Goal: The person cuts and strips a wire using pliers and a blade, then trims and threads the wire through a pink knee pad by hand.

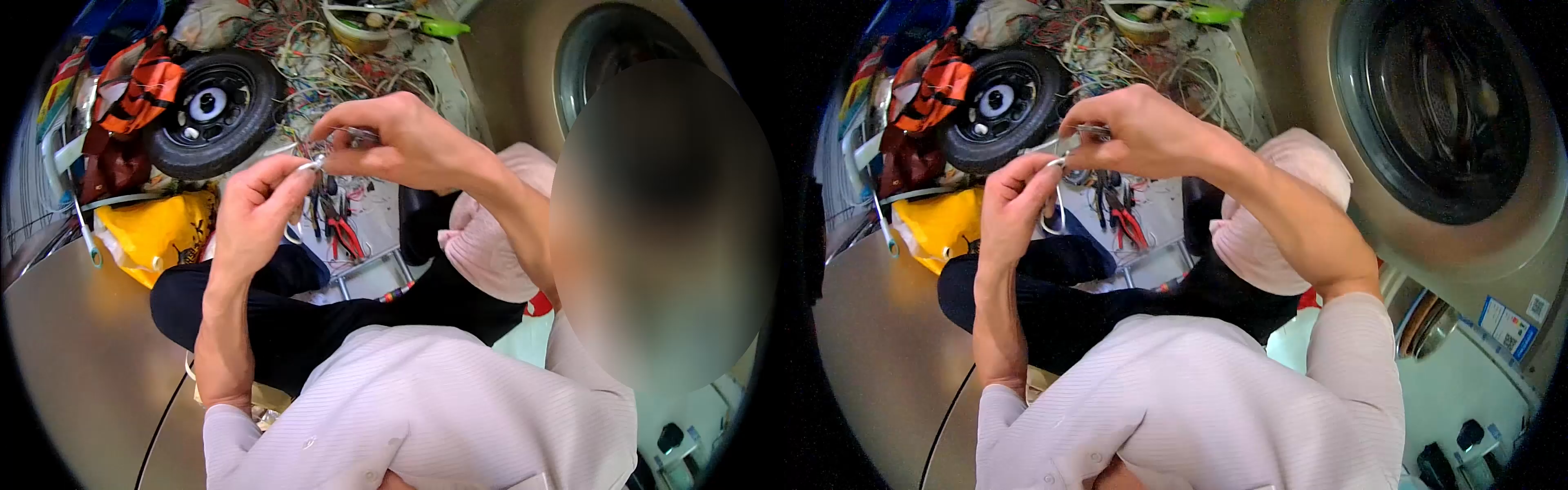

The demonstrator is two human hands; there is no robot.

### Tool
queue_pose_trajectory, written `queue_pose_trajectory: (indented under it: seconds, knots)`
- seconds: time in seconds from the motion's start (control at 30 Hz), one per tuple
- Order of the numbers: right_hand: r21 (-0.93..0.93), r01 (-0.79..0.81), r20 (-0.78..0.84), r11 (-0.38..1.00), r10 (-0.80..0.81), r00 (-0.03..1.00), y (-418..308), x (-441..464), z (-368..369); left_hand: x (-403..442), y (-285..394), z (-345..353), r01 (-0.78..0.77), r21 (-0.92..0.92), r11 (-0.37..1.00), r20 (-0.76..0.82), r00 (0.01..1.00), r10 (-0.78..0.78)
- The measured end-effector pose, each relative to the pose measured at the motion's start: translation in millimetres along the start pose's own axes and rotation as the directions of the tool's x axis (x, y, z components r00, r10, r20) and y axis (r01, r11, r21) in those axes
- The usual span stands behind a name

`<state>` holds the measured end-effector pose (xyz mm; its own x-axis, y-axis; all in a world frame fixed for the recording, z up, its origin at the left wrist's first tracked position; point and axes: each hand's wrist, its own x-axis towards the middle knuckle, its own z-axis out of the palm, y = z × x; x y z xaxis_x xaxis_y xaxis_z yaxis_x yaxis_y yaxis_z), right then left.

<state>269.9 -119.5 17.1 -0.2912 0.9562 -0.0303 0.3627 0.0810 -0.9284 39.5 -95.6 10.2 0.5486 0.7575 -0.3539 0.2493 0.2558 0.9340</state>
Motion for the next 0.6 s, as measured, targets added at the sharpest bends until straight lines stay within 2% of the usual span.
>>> queue_pose_trajectory:
  seconds: [0.03, 0.1, 0.17, 0.23, 0.33, 0.37, 0.43, 0.5, 0.57, 0.6]
  knots:
    - [0.004, -0.020, -0.006, 1.000, 0.020, 1.000, 6.3, 0.6, 3.2, 0.5, -0.3, 0.3, 0.004, 0.014, 1.000, 0.016, 1.000, -0.004]
    - [-0.122, 0.143, 0.037, 0.982, -0.140, 0.989, 15.7, 1.6, 7.1, 0.9, -1.6, 1.1, 0.004, 0.058, 0.998, 0.049, 0.999, -0.007]
    - [-0.086, 0.129, 0.036, 0.988, -0.126, 0.991, 12.0, -1.3, 3.8, 1.1, 1.7, 2.1, -0.032, 0.195, 0.980, 0.049, 0.999, 0.023]
    - [-0.086, 0.056, 0.109, 0.995, -0.047, 0.993, 8.0, -1.8, -0.8, -0.8, 2.9, 5.0, -0.025, 0.171, 0.985, 0.037, 0.999, 0.019]
    - [-0.170, 0.092, 0.176, 0.981, -0.061, 0.982, 8.6, -2.5, -3.4, -0.5, 8.1, 6.5, -0.065, 0.269, 0.961, 0.135, 0.990, 0.029]
    - [-0.157, 0.117, 0.156, 0.981, -0.092, 0.983, 11.7, -2.5, -0.8, -0.6, 9.9, 6.1, -0.030, 0.287, 0.958, 0.158, 0.987, -0.016]
    - [-0.206, 0.136, 0.161, 0.969, -0.103, 0.982, 11.2, -3.3, 2.8, 2.1, 10.7, 3.6, -0.103, 0.331, 0.938, 0.210, 0.977, 0.033]
    - [-0.215, 0.126, 0.124, 0.968, -0.101, 0.987, 14.7, -4.7, 9.6, 4.6, 9.4, 4.3, -0.085, 0.356, 0.931, 0.215, 0.977, 0.007]
    - [-0.236, 0.125, 0.055, 0.964, -0.115, 0.992, 15.7, -4.4, 12.9, 7.3, -1.5, 5.0, -0.081, 0.328, 0.941, 0.144, 0.989, 0.035]
    - [-0.226, 0.106, 0.034, 0.968, -0.101, 0.994, 13.3, -4.1, 14.5, 5.9, 6.8, 7.6, -0.020, 0.299, 0.954, 0.102, 0.995, -0.012]
